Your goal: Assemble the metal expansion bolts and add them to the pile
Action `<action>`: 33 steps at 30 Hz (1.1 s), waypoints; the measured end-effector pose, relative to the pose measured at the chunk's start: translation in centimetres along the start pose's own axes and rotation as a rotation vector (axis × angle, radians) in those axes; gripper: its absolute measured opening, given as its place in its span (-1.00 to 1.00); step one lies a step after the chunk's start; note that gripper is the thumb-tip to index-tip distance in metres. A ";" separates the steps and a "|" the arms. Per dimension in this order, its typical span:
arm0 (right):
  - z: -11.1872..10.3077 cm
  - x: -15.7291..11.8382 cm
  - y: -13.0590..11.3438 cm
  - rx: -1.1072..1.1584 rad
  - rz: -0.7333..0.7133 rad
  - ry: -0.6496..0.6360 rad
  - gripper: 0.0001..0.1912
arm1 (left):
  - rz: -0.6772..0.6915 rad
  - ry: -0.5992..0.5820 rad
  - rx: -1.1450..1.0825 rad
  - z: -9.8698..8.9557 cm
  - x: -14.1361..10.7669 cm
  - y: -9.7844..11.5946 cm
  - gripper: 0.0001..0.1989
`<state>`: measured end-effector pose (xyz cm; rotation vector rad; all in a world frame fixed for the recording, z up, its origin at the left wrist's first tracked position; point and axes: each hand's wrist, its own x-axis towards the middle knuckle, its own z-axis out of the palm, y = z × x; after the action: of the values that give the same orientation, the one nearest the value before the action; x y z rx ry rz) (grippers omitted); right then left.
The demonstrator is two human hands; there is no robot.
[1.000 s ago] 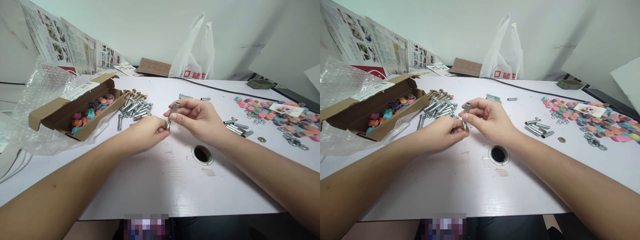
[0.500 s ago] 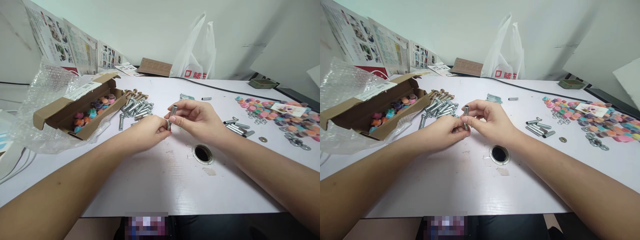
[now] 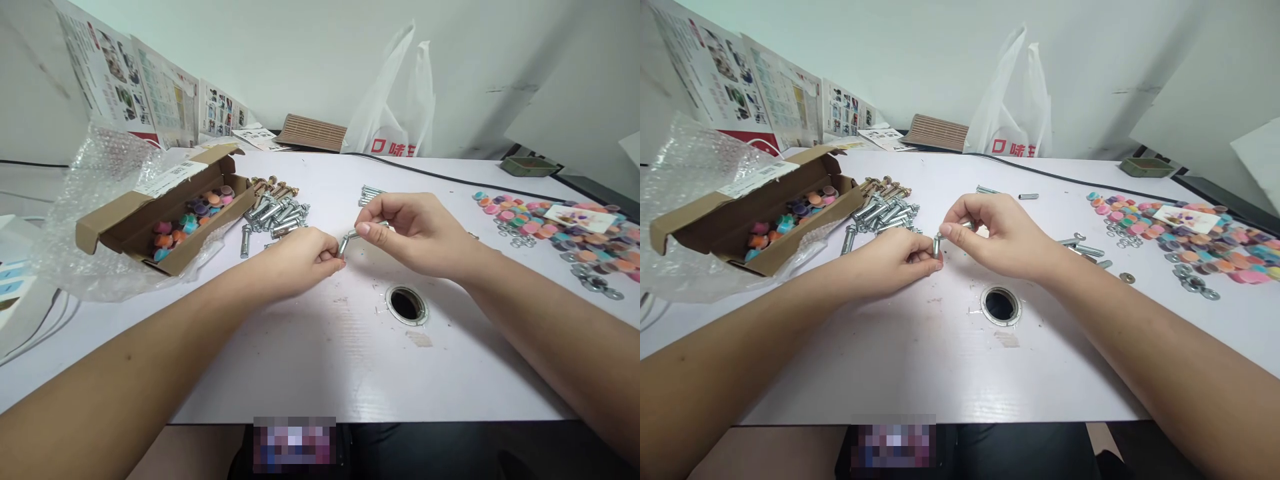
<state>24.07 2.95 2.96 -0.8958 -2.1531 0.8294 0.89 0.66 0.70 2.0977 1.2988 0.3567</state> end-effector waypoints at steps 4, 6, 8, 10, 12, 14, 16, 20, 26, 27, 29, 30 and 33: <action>0.5 0.2 -0.1 -0.009 0.002 0.008 -0.67 | 0.001 0.000 0.014 0.0 0.1 -0.1 -0.73; 0.7 0.3 -0.4 -0.022 -0.001 0.018 -0.68 | 0.005 0.008 0.023 0.1 0.1 -0.2 -0.73; 0.7 0.4 -0.6 -0.032 0.004 0.020 -0.70 | 0.011 0.015 0.043 0.2 0.1 -0.2 -0.73; 0.8 0.6 -0.7 -0.044 -0.009 0.023 -0.74 | 0.027 0.024 0.079 0.3 0.2 0.0 -0.74; 0.9 0.7 -0.8 -0.055 -0.045 0.029 -0.77 | 0.050 0.028 0.112 0.4 0.2 0.2 -0.72; 1.0 0.9 -0.8 -0.074 -0.080 0.023 -0.77 | 0.065 0.032 0.122 0.4 0.3 0.3 -0.67; 1.2 1.0 -0.8 -0.111 -0.073 -0.010 -0.77 | 0.065 0.032 0.123 0.4 0.4 0.4 -0.65; 1.6 1.0 -0.6 -0.141 0.038 -0.122 -0.70 | 0.040 0.034 0.122 0.3 0.4 0.3 -0.67; 2.0 0.9 -0.3 -0.119 0.084 -0.134 -0.60 | -0.026 0.036 0.052 0.3 0.4 0.0 -0.71; 2.0 0.8 -0.2 -0.111 0.074 -0.136 -0.59 | -0.027 0.043 0.051 0.3 0.4 0.0 -0.71; 2.0 0.8 -0.2 -0.104 0.056 -0.130 -0.58 | -0.014 0.058 0.063 0.3 0.4 0.0 -0.71; 2.0 0.8 -0.1 -0.103 0.050 -0.126 -0.57 | -0.006 0.064 0.071 0.3 0.4 0.0 -0.72; 2.2 0.8 -0.1 -0.136 0.054 -0.108 -0.60 | -0.003 0.066 0.077 0.3 0.4 0.0 -0.74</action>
<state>21.91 2.84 2.05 -1.0011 -2.3104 0.7811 1.30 0.91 0.41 2.1633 1.3740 0.3834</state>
